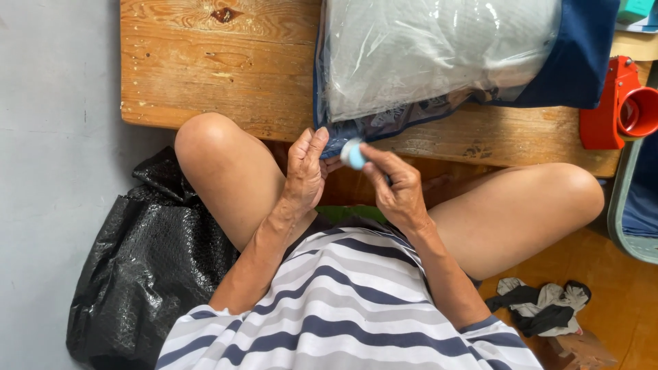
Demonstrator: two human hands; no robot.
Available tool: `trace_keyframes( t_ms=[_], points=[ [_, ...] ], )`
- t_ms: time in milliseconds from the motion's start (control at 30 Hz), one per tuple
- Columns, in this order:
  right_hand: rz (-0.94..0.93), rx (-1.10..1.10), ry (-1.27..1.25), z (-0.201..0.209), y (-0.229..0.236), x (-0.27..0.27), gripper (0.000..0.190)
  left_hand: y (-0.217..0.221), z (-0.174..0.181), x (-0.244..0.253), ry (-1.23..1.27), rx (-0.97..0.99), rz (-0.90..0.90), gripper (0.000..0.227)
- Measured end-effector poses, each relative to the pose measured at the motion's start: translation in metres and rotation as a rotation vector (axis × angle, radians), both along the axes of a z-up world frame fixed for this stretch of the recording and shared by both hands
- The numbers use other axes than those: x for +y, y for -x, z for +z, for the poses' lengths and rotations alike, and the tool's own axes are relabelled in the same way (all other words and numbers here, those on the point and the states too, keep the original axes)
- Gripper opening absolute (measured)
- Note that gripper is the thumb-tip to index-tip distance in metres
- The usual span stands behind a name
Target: A person uses a small blue tool to rub or brush the seams and surfaces of a blue tote bag and a plastic-wrapped pillow.
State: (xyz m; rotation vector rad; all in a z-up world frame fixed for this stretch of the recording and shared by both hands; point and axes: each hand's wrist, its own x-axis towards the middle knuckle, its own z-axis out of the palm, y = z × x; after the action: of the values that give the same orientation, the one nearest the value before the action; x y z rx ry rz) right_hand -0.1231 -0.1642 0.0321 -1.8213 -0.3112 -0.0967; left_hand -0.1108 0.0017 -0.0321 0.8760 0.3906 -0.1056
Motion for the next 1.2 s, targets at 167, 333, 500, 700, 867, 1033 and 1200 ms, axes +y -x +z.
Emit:
trace_keyframes(
  t_ms=[167,333,500,700,867,1033,1200],
  points=[
    [-0.107,-0.012,0.008,-0.014,0.004,-0.015,0.03,-0.002,0.047,-0.007,0.041,-0.019,-0.015,0.022],
    [-0.098,-0.08,0.017,-0.01,0.008,0.015,0.03,0.0,-0.018,0.002,-0.002,-0.022,-0.038,0.021],
    [-0.091,-0.229,0.149,-0.02,0.006,0.022,0.034,-0.001,-0.002,0.006,0.041,-0.044,-0.006,0.025],
    [-0.214,-0.263,0.217,-0.015,-0.016,-0.037,0.03,-0.002,0.048,-0.001,0.081,-0.09,-0.025,0.017],
    [-0.019,-0.126,0.035,0.001,0.003,0.015,0.028,0.004,-0.046,0.012,-0.029,-0.111,-0.023,0.018],
    [0.11,-0.005,-0.117,0.011,0.013,0.011,0.03,0.003,0.006,0.0,0.002,-0.119,0.045,0.029],
    [-0.124,-0.135,0.054,0.004,0.005,-0.017,0.03,0.002,0.011,-0.032,0.074,-0.114,0.064,0.012]
  ],
)
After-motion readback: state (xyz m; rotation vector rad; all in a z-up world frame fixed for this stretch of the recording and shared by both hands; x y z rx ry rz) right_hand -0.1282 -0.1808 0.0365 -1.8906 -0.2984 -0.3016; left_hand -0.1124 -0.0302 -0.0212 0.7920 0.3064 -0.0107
